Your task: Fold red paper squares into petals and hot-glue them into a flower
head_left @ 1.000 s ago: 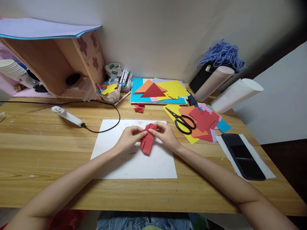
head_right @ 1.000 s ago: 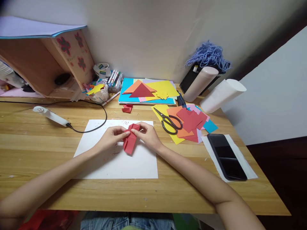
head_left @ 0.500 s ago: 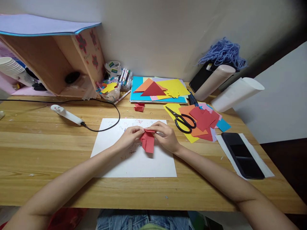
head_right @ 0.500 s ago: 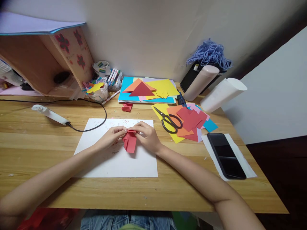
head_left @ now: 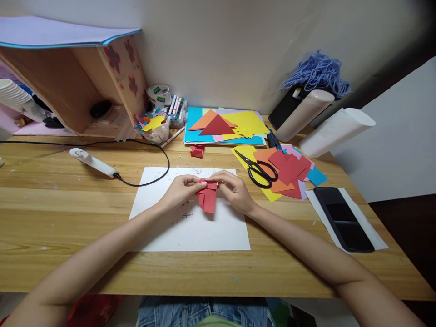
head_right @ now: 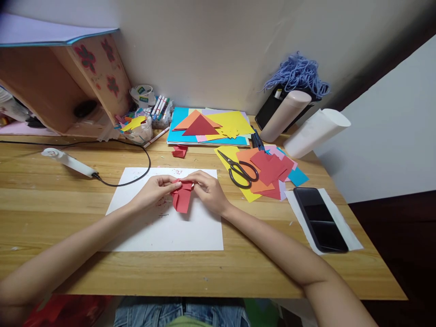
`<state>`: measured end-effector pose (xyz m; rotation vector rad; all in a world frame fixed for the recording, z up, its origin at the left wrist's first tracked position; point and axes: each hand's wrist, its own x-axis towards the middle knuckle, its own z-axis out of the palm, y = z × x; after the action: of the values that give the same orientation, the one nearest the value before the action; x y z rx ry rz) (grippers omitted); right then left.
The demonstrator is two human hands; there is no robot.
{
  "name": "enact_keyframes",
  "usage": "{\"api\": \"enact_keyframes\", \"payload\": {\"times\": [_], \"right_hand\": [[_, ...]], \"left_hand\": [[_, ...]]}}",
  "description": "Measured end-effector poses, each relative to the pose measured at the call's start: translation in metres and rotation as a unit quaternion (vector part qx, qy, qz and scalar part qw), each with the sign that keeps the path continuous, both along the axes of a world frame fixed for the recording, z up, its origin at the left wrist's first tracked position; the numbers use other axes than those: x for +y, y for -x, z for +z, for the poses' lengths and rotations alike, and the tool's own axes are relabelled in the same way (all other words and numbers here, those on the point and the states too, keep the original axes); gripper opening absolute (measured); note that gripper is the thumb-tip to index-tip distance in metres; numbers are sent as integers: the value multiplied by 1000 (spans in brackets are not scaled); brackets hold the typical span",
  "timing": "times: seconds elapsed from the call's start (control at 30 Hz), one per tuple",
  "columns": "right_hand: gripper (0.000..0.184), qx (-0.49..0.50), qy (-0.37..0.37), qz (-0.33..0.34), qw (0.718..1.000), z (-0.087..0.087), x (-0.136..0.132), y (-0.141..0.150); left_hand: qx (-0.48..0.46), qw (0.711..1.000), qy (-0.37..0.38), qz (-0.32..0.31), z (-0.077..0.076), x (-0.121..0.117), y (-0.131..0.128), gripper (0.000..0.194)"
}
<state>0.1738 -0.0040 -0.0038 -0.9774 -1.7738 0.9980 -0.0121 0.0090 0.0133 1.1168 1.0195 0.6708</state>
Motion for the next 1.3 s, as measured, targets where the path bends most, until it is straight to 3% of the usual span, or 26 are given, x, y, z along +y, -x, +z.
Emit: {"api": "enact_keyframes", "payload": {"times": [0.17,0.3,0.67,0.83,1.07,1.3], "right_hand": [[22,64,148,-10,987,-3,4,1],[23,75,209,-2,975,-4,5,4],[25,106,251,-47,961,-4,7,5],[25,136,254,-92,953,-5,8,4],[26,99,294,6,951,-1,11,1],[27,79,298,3,951,-7,14,-3]], "left_hand": [[29,998,-57,27,-2,-2,-1,31],[54,994,-92,34,-5,-2,0,31],[57,991,-96,71,-5,-1,-1,43],[29,997,-38,54,-4,0,-2,52],[45,993,-39,104,-3,2,0,46],[62,994,-49,72,-5,1,1,46]]}}
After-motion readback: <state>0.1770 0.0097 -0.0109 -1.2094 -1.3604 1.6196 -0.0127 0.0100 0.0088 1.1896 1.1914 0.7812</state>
